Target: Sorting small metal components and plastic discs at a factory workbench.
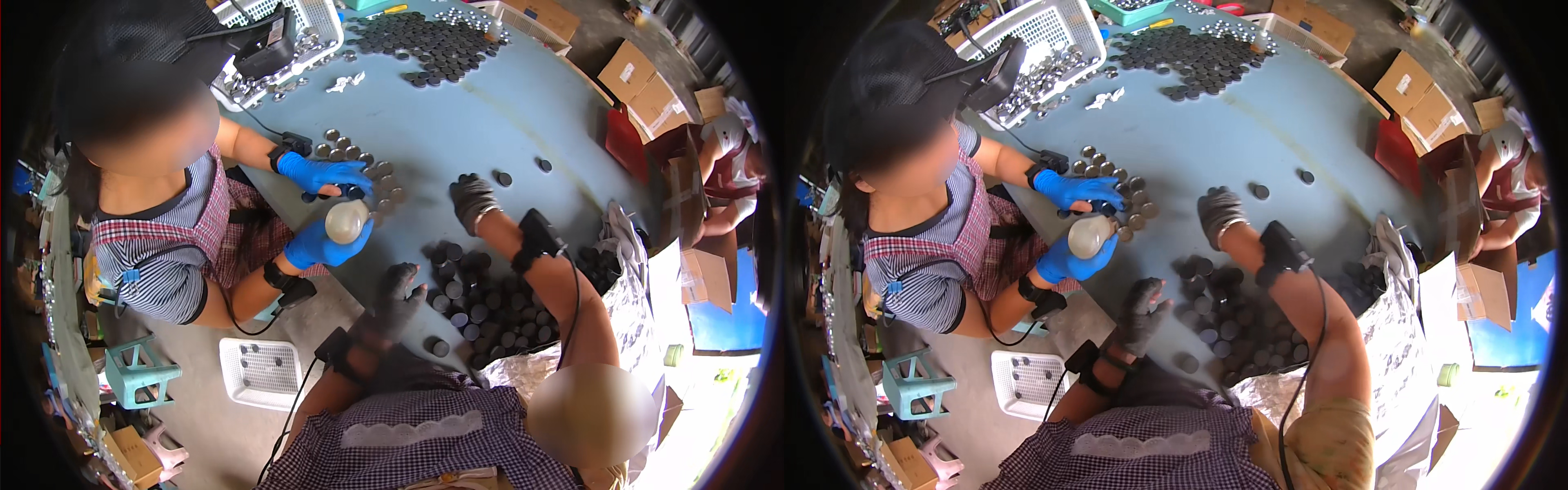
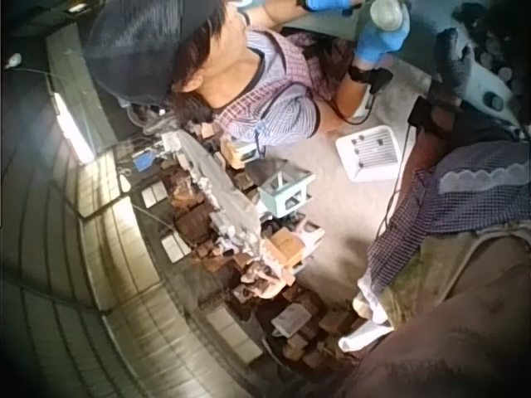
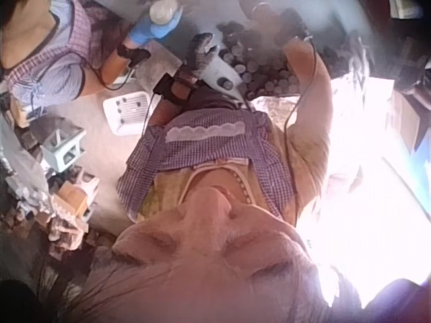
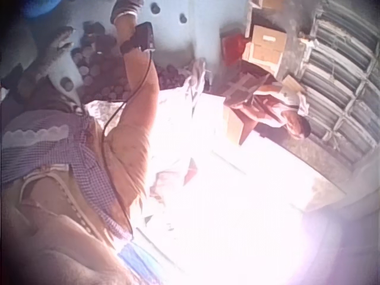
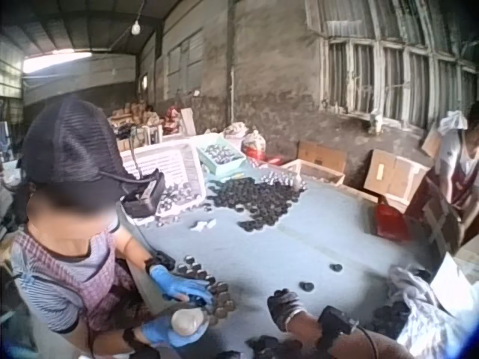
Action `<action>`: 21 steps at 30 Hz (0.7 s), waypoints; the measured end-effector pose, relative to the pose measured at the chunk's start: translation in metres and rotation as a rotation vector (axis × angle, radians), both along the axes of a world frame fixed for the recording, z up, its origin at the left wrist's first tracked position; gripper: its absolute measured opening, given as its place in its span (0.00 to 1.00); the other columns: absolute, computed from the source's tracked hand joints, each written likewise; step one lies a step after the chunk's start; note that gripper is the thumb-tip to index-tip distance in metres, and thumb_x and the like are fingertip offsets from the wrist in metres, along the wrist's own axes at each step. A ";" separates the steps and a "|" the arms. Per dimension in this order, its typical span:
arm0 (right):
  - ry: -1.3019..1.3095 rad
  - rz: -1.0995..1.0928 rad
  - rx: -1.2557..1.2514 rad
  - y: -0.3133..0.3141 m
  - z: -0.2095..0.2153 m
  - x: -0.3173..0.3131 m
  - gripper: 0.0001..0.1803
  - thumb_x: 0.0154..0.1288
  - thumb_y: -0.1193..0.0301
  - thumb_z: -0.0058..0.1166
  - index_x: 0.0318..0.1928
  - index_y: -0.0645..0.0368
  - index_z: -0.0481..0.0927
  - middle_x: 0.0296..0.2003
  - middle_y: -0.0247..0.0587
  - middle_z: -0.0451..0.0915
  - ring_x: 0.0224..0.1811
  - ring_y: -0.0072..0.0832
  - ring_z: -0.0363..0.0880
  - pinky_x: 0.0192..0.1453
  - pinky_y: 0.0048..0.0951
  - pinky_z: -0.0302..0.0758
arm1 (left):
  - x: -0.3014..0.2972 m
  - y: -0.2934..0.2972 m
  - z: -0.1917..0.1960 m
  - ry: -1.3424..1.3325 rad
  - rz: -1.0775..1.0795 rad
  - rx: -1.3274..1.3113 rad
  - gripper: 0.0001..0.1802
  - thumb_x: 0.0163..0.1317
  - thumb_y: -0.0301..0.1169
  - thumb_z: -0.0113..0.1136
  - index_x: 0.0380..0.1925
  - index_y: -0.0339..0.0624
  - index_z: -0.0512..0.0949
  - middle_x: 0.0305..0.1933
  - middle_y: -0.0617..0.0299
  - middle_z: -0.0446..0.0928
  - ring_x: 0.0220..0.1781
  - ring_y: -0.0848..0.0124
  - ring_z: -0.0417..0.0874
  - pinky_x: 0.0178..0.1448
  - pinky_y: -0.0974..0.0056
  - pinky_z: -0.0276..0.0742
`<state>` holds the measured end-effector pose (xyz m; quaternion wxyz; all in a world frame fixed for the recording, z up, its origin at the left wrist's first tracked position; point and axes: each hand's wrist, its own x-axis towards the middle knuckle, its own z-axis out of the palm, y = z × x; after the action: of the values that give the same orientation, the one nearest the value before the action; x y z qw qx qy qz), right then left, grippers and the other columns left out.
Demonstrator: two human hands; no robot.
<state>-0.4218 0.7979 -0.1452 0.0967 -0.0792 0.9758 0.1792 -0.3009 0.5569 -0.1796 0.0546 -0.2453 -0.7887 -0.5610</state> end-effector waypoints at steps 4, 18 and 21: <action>0.046 -0.182 -0.197 0.015 0.065 0.037 0.19 0.54 0.66 0.57 0.46 0.58 0.76 0.44 0.47 0.78 0.51 0.42 0.75 0.54 0.39 0.73 | -0.022 0.040 0.001 0.226 0.040 -0.162 0.21 0.49 0.30 0.68 0.45 0.40 0.75 0.40 0.56 0.75 0.35 0.65 0.78 0.38 0.62 0.76; -0.128 -0.268 -1.148 -0.009 0.039 0.105 0.21 0.56 0.74 0.55 0.53 0.58 0.75 0.32 0.35 0.81 0.33 0.28 0.79 0.39 0.28 0.76 | -0.002 0.034 -0.008 -0.391 -0.170 0.530 0.22 0.48 0.14 0.64 0.46 0.36 0.75 0.39 0.67 0.75 0.42 0.79 0.76 0.47 0.71 0.76; -0.231 -0.372 -1.392 -0.031 0.039 0.111 0.21 0.59 0.77 0.50 0.55 0.57 0.74 0.30 0.32 0.80 0.27 0.19 0.76 0.32 0.24 0.75 | 0.007 0.022 0.000 -0.579 -0.131 0.498 0.26 0.48 0.15 0.66 0.50 0.37 0.73 0.46 0.64 0.75 0.45 0.76 0.76 0.52 0.68 0.76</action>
<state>-0.3113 0.7670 -0.1057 0.1552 0.0264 0.8446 -0.5118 -0.2940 0.5794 -0.1795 -0.1482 -0.1057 -0.5939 -0.7836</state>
